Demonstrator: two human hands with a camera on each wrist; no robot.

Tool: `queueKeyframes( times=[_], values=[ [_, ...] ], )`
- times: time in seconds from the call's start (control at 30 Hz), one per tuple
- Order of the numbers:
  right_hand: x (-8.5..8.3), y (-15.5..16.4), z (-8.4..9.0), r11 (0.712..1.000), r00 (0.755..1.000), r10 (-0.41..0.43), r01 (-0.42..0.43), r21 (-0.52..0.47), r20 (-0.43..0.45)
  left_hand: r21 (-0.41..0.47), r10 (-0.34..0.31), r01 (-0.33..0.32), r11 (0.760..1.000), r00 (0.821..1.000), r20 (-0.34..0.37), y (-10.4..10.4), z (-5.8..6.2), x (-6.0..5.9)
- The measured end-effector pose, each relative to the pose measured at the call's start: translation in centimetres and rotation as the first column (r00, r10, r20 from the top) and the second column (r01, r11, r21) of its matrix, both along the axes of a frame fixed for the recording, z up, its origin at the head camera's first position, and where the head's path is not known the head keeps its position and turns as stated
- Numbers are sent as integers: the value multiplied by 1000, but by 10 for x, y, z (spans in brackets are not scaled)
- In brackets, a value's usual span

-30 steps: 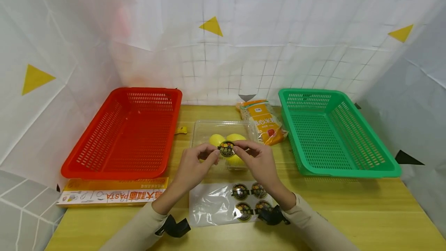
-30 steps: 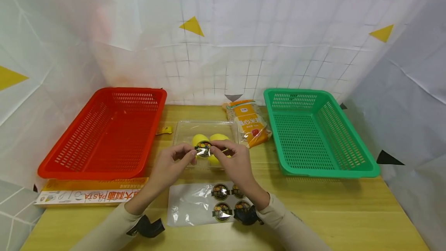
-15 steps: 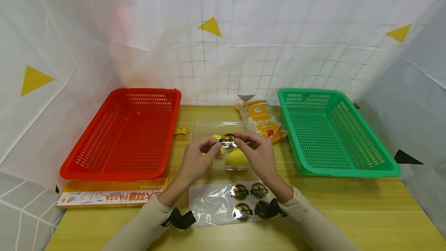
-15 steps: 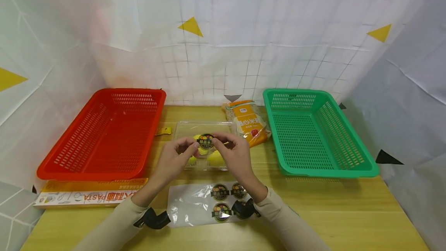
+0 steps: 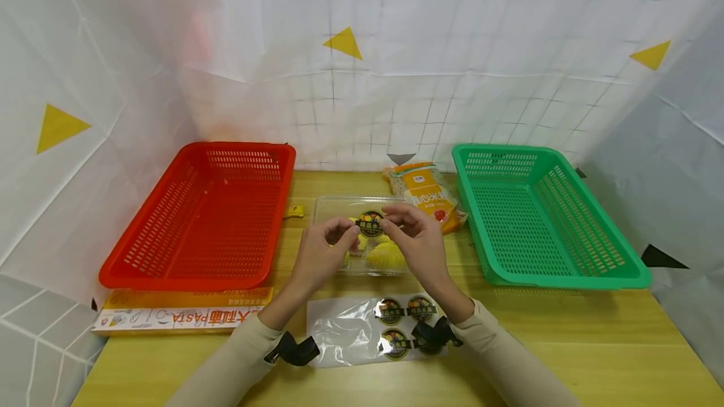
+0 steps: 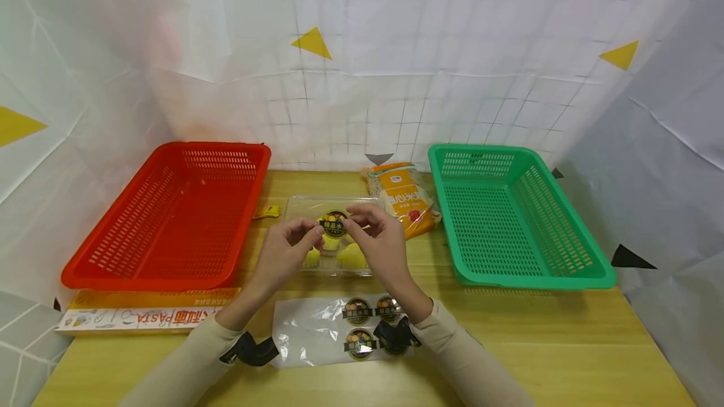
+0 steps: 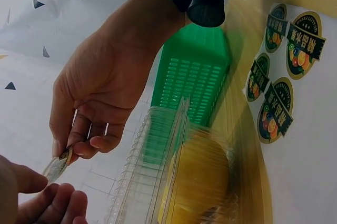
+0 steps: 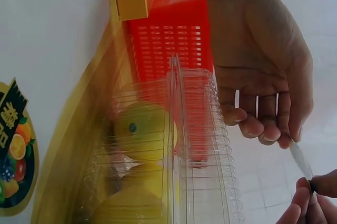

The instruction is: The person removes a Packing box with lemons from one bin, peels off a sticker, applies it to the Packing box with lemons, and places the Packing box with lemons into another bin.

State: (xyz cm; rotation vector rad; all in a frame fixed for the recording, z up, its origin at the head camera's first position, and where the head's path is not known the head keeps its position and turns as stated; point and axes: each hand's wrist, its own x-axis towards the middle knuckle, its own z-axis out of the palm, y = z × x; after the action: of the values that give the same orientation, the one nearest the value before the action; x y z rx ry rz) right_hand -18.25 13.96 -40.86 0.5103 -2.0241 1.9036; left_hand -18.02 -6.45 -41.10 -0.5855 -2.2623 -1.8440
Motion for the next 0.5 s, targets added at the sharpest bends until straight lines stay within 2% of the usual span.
queueKeyframes(
  times=[0.23, 0.5],
  values=[
    [-4, -2, 0, 1000, 1000, -8, 8, -20, 6, -37, 44, -43, 998, 999, 19, 1, 0, -6],
    [-11, -1, -4, 999, 999, -47, 46, 14, 21, -59, 77, -74, 996, 996, 49, 1, -1, -11]
  ],
)
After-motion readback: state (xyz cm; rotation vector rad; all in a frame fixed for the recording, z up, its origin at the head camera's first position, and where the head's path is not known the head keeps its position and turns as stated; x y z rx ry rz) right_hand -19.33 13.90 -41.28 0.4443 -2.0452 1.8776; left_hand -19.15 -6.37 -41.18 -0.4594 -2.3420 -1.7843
